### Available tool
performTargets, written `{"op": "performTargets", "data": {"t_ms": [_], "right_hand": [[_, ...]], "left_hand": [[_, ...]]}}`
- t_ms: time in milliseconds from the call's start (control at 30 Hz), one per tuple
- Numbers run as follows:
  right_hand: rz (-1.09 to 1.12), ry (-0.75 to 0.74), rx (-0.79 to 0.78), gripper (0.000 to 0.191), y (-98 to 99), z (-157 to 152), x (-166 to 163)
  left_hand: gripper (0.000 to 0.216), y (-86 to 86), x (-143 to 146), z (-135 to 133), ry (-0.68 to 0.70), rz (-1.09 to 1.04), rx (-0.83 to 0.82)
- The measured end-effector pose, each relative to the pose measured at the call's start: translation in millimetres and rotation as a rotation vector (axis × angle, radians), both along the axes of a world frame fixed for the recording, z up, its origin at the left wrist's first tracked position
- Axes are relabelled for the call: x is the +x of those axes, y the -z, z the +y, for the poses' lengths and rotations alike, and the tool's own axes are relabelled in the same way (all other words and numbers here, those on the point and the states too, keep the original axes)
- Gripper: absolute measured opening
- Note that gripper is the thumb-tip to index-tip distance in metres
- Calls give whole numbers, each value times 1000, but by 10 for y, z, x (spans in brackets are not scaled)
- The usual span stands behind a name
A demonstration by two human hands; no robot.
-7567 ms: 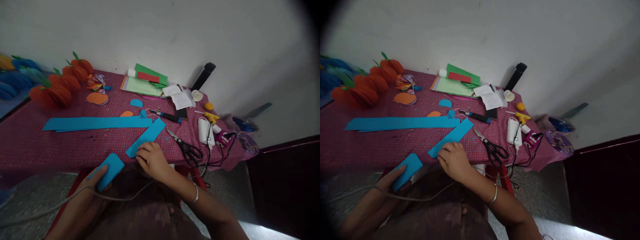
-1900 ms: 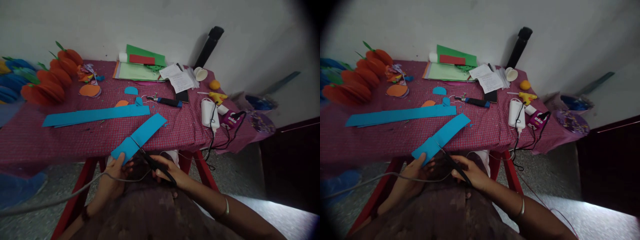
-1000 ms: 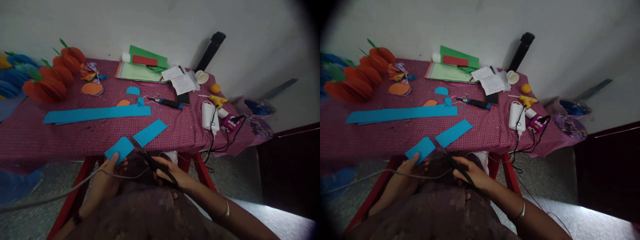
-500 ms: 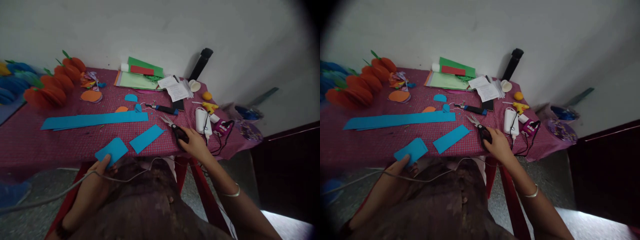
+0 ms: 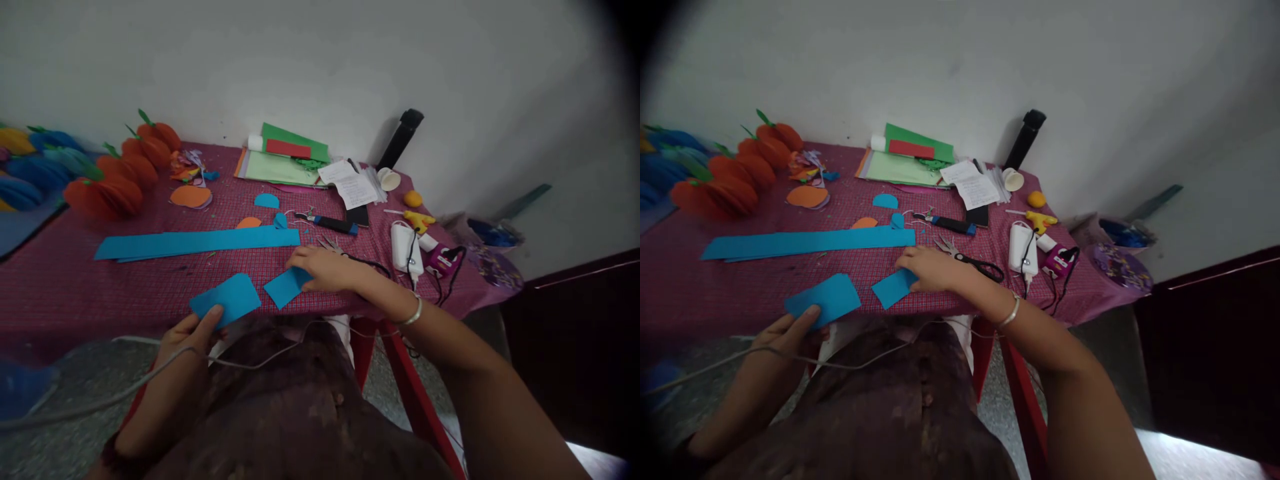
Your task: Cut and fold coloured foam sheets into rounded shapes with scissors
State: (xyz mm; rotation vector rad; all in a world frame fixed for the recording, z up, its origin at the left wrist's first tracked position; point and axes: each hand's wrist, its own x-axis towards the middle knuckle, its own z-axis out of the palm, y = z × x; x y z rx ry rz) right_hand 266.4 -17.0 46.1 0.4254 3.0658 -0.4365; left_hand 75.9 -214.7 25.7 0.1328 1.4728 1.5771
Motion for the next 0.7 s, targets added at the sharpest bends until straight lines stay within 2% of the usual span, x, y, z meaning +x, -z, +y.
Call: {"op": "performTargets", "data": {"t_ms": [100, 200, 300, 367, 467, 600, 700], "right_hand": [[-152, -40, 50, 52, -2, 96, -223], [-260, -22, 98, 52, -49, 104, -318], [-366, -17, 88, 45, -86, 86, -356], [-393, -22, 36, 32, -86, 85, -352], [-347, -8, -48, 11, -92, 116, -283], [-261, 20, -87, 14, -207, 200, -133], [-100, -11, -234, 16, -300, 191, -119]], "left_hand": [[18, 92, -65, 17, -24, 95, 8], [15, 220, -121, 28, -22, 135, 31], [19, 337, -165, 34, 32, 173, 25], [25, 385, -181, 43, 60, 181, 17], [30, 407, -176, 64, 75, 196, 16], [26, 359, -95, 61, 76, 261, -42], [27, 291, 1, 32, 190, 339, -105]]}}
